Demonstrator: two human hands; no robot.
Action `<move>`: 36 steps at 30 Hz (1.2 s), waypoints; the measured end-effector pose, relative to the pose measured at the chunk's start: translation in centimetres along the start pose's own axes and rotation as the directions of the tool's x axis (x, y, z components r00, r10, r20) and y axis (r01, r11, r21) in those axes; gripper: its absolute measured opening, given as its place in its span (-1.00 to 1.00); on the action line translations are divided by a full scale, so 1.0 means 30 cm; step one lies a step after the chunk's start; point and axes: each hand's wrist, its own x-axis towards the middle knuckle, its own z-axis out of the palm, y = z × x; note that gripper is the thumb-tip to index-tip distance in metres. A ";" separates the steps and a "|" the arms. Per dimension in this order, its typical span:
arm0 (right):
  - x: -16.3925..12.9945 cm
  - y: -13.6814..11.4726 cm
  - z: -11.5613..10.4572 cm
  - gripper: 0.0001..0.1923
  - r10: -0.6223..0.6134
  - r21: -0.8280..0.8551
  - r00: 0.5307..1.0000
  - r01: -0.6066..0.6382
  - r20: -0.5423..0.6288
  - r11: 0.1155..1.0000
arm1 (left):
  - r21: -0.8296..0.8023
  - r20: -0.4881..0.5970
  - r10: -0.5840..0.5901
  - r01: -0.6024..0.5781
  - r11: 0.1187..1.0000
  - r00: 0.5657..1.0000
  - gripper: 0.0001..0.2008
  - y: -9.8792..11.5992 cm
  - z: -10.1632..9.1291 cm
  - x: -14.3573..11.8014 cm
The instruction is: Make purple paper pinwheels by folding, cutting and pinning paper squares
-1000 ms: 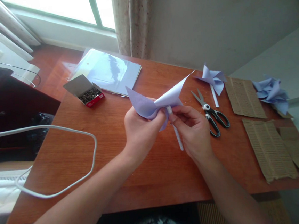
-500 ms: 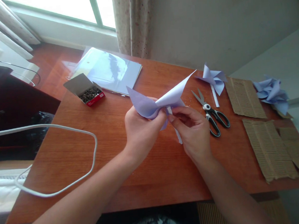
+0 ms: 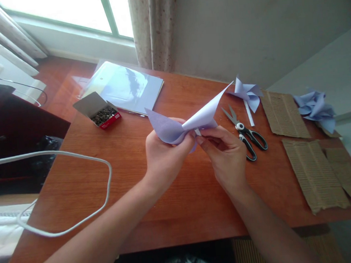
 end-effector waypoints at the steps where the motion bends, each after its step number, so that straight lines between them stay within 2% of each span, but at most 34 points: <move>1: -0.001 0.000 0.000 -0.92 -0.013 -0.013 1.000 0.012 -0.005 1.000 | -0.002 0.008 0.009 -0.009 1.000 1.000 -0.88 0.000 -0.001 0.001; 5: -0.007 -0.007 0.003 -0.90 -0.070 -0.137 0.997 0.067 -0.015 0.988 | 0.006 -0.013 0.000 0.000 1.000 1.000 -0.86 -0.003 -0.001 0.002; 11: -0.007 -0.023 0.002 -0.78 -0.189 -0.307 0.978 0.208 0.090 0.929 | -0.032 -0.066 -0.045 0.043 0.999 0.997 -0.83 -0.030 -0.002 0.011; 19: 0.000 -0.017 -0.002 -0.82 -0.189 -0.293 0.981 0.195 0.047 0.936 | -0.055 -0.013 -0.052 0.051 0.997 0.999 -0.80 -0.022 -0.007 0.010; 27: 0.004 -0.020 -0.007 -0.77 -0.265 -0.377 0.962 0.272 0.070 0.885 | -0.059 0.004 -0.053 0.053 0.997 0.999 -0.76 -0.026 -0.005 0.003; 32: 0.002 -0.023 -0.002 -0.76 -0.362 -0.432 0.928 0.362 0.085 0.826 | -0.057 -0.009 -0.041 0.041 0.998 0.999 -0.74 -0.022 -0.005 0.001; 36: -0.002 -0.021 -0.001 -0.76 -0.371 -0.447 0.923 0.376 0.103 0.812 | -0.024 -0.023 -0.046 0.046 0.999 0.999 -0.73 -0.019 -0.009 0.003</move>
